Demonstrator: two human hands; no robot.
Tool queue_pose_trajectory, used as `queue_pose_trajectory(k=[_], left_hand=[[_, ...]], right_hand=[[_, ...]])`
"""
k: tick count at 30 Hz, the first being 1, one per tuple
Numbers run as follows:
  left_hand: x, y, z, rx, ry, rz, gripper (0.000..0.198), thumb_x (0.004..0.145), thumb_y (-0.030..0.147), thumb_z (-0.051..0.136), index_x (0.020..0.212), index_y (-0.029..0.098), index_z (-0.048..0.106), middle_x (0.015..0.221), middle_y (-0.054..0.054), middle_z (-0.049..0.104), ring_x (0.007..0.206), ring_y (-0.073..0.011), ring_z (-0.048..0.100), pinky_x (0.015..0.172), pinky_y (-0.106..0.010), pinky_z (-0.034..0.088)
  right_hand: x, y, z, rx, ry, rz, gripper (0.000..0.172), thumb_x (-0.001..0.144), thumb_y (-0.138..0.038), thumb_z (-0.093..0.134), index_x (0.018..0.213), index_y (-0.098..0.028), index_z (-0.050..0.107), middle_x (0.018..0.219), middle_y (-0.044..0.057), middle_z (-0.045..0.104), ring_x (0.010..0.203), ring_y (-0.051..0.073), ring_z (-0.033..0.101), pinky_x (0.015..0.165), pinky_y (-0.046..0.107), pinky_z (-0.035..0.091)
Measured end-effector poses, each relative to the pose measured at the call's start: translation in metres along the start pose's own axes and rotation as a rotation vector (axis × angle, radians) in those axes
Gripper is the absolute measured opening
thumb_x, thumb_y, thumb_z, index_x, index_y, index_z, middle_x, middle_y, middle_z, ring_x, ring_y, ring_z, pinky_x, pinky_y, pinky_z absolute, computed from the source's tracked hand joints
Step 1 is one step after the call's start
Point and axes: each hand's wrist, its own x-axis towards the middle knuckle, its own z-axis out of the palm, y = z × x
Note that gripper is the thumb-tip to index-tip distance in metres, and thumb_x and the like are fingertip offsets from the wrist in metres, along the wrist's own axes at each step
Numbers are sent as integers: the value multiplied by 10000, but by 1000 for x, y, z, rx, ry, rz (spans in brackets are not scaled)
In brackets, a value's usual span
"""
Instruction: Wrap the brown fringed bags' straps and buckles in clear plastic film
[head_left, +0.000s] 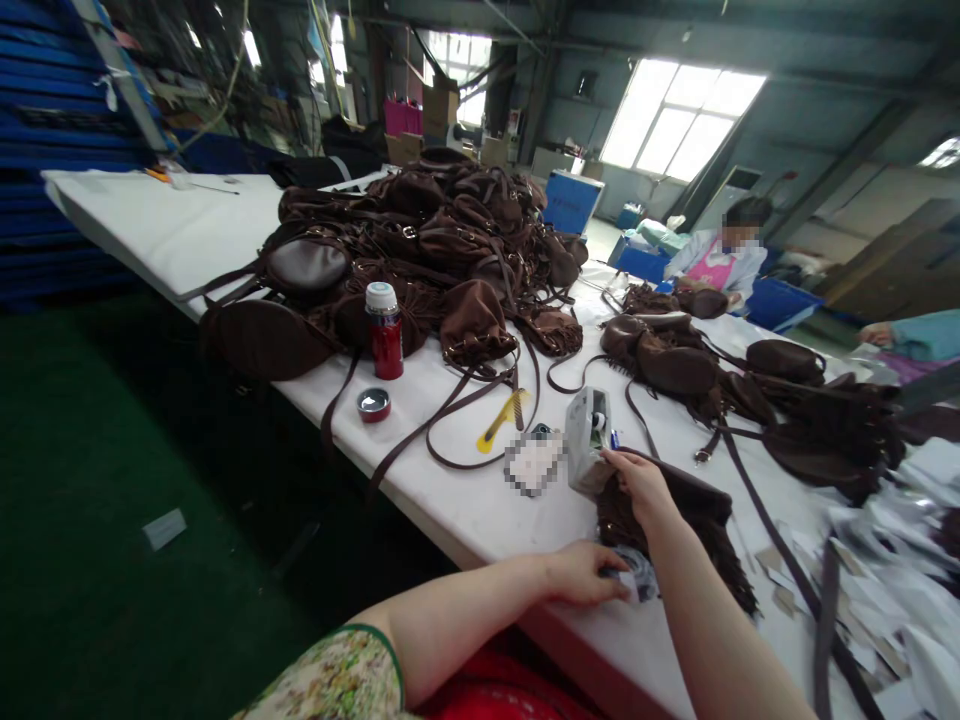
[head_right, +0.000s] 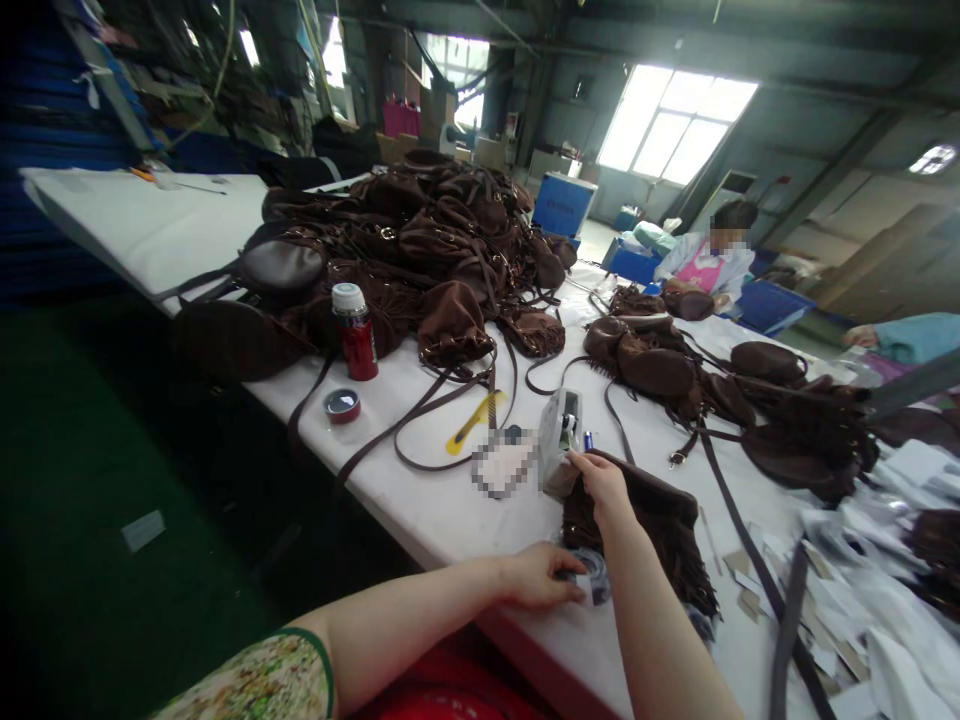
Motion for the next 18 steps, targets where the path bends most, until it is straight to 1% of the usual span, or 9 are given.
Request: queue_pose_trajectory(k=[2, 3, 6, 9, 11, 13, 15, 17, 18], left_hand=[[1, -2, 0, -12, 20, -1, 395, 765, 363, 678, 1121, 190, 680, 1123, -56, 685, 1034, -255, 616, 899, -315, 470], [1, -2, 0, -18, 29, -2, 373, 763, 361, 680, 1099, 199, 689, 1103, -49, 690, 1017, -253, 620, 878, -309, 477], [0, 1, -1, -36, 22, -4, 304, 764, 372, 676, 1028, 223, 709, 1016, -25, 704, 953, -241, 628, 816, -295, 489], [-1, 5, -3, -52, -13, 18, 281, 772, 375, 667, 999, 217, 712, 946, -20, 701, 895, -225, 623, 779, -285, 484], [-2, 7, -4, -72, -15, 36, 276, 774, 339, 662, 1008, 198, 706, 961, -29, 692, 889, -212, 612, 770, -274, 475], [-4, 11, -5, -107, -9, 20, 295, 773, 312, 659, 1032, 176, 692, 933, -33, 680, 821, -183, 598, 720, -254, 465], [-6, 15, -7, -167, -28, -24, 317, 792, 327, 634, 1055, 155, 674, 801, -14, 643, 652, -131, 544, 611, -227, 432], [-8, 19, -7, -271, -61, -58, 336, 818, 360, 593, 1064, 141, 655, 674, 26, 556, 500, -78, 430, 502, -203, 362], [-8, 21, -8, -329, -71, -65, 344, 823, 374, 580, 1063, 137, 646, 648, 42, 516, 460, -61, 381, 467, -195, 327]], right_hand=[[-6, 1, 2, 81, 17, -17, 513, 617, -585, 673, 797, -107, 716, 481, 4, 553, 400, 116, 428, 386, 249, 300], [-10, 2, 3, 114, 36, -28, 522, 613, -593, 678, 810, -111, 712, 508, 6, 573, 407, 112, 434, 384, 246, 305], [-22, 7, 3, 172, 105, -56, 506, 610, -583, 703, 842, -133, 701, 630, 25, 651, 488, 124, 518, 420, 237, 366], [-34, 14, 4, 145, 51, -32, 452, 637, -566, 693, 788, -140, 696, 640, 47, 673, 507, 144, 567, 423, 237, 404], [-41, 16, 4, 115, -11, -2, 424, 647, -562, 683, 708, -142, 679, 577, 52, 656, 460, 148, 560, 405, 246, 414], [-50, 16, 0, 100, -28, 14, 402, 647, -549, 690, 678, -149, 670, 554, 46, 646, 445, 145, 556, 413, 250, 428], [-64, 15, -10, 89, -33, 18, 383, 657, -534, 702, 724, -157, 684, 583, 36, 656, 475, 138, 568, 451, 244, 446], [-84, 17, -23, 98, -63, -2, 379, 696, -531, 688, 795, -165, 695, 630, 28, 666, 512, 128, 574, 489, 235, 459], [-96, 19, -30, 111, -79, -15, 383, 716, -535, 676, 812, -165, 694, 637, 26, 663, 517, 124, 569, 495, 233, 459]])
